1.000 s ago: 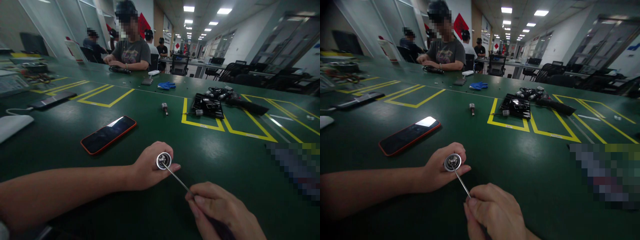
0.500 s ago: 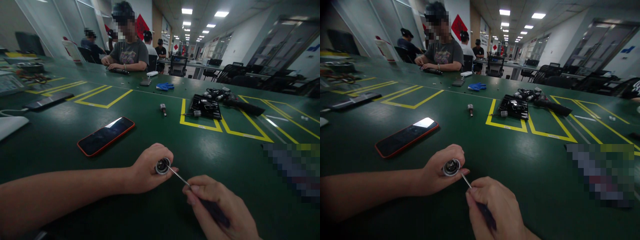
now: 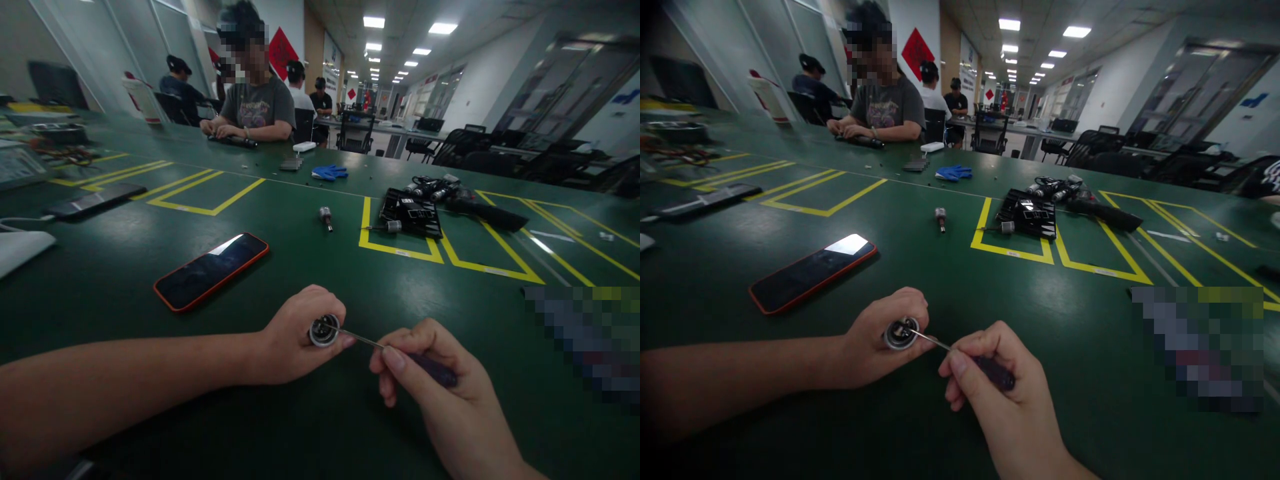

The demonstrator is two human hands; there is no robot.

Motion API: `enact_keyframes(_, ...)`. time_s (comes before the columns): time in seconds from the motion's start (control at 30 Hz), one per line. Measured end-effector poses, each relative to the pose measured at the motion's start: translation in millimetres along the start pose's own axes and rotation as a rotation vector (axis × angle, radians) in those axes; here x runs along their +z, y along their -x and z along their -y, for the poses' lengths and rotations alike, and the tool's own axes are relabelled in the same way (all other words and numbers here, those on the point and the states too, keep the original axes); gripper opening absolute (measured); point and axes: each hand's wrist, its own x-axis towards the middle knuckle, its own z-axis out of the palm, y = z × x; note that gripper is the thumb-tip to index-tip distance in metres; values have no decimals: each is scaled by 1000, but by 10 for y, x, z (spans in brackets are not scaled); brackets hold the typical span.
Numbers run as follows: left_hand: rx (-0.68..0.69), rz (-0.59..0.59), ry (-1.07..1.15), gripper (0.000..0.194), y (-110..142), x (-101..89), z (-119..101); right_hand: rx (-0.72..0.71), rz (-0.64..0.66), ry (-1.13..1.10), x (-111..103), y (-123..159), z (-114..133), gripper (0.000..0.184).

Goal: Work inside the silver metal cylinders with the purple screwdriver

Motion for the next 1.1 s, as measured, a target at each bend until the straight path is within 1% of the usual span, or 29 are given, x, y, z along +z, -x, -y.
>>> enact_keyframes(0.13, -24, 17, 1, 14, 5, -2, -2, 63, 9, -69, -2, -21, 1, 11)
enact_keyframes(0.2, -27, 21, 1, 14, 8, -4, -5, 64, 11, -67, -11, -19, 10, 11)
enact_keyframes(0.27, -17, 26, 1, 14, 9, -4, -2, 33, 11, -18, -22, -8, 24, 11)
enact_keyframes(0.37, 1, 20, 8, 12, 5, 1, 8, -84, 22, 182, -37, 27, 55, 8)
enact_keyframes(0.43, 10, 12, 12, 12, 1, 3, 11, -208, 22, 328, -41, 53, 78, 7)
enact_keyframes(0.53, -1, 28, 7, 12, 0, 0, 11, -363, 17, 457, -36, 74, 102, 14)
enact_keyframes(0.67, -32, 70, -10, 14, 8, -12, 8, -460, 53, 540, -28, 71, 99, 18)
enact_keyframes(0.77, -34, 64, -20, 15, 12, -10, 11, -495, 72, 609, -29, 71, 101, 18)
enact_keyframes(0.83, -31, 62, -23, 15, 11, -5, 12, -503, 80, 623, -35, 73, 118, 18)
enact_keyframes(0.97, -42, 40, -18, 15, 6, -2, 1, -472, 64, 577, -50, 70, 172, 16)
enact_keyframes(1.03, -47, 25, -9, 16, 9, -4, -13, -427, 55, 522, -63, 67, 198, 13)
enact_keyframes(1.1, -57, 32, -10, 17, 15, -6, -30, -340, 51, 403, -83, 66, 224, 11)
